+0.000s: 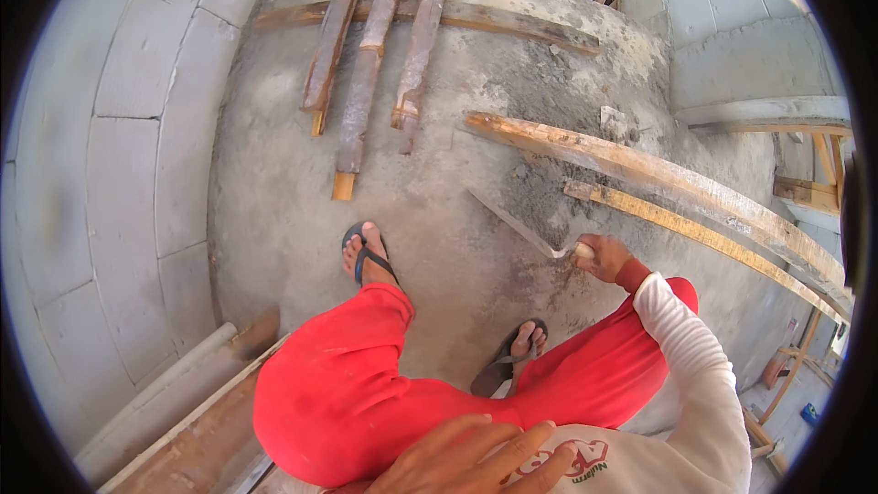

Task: The person applies wet plaster or cement to a wall and floor area using a trowel, spreading and smoothing the material over the surface.

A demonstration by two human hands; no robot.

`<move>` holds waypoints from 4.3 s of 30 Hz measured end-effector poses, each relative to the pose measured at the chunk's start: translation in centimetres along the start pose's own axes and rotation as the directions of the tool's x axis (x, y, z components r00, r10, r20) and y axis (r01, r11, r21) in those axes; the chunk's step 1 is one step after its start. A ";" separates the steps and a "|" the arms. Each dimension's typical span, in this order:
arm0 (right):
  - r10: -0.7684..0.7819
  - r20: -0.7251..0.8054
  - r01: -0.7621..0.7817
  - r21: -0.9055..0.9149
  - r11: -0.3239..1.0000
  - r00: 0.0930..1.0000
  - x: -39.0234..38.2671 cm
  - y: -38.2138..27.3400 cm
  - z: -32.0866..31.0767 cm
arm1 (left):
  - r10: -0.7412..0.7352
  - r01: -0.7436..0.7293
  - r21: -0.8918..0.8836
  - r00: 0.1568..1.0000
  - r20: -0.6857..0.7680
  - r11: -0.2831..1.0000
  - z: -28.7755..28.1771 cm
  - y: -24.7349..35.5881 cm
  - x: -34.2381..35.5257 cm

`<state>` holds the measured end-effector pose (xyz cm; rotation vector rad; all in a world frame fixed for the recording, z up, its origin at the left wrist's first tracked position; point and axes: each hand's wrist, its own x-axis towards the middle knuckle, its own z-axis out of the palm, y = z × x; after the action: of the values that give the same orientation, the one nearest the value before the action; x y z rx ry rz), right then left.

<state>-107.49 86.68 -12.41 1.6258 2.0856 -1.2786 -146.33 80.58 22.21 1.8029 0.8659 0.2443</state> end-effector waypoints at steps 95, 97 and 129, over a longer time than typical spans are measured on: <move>0.178 -0.250 -0.153 0.116 0.981 0.952 -4.5 9.6 2.6 | -0.061 -0.139 0.652 0.960 0.275 0.745 2.3 -4.8 5.8; 0.162 -0.177 -0.125 0.202 0.971 0.971 -4.3 7.5 3.1 | -0.065 -0.136 0.655 0.960 0.273 0.743 2.4 -4.7 5.9; 0.238 -0.413 -0.384 -0.317 0.868 0.879 -1.9 8.0 -11.3 | -0.007 -0.204 0.655 0.953 0.304 0.728 2.5 -4.1 5.6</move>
<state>-96.13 93.70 -8.44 2.0062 1.9700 -0.4395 -142.82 83.11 16.27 2.5007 0.6856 -0.3220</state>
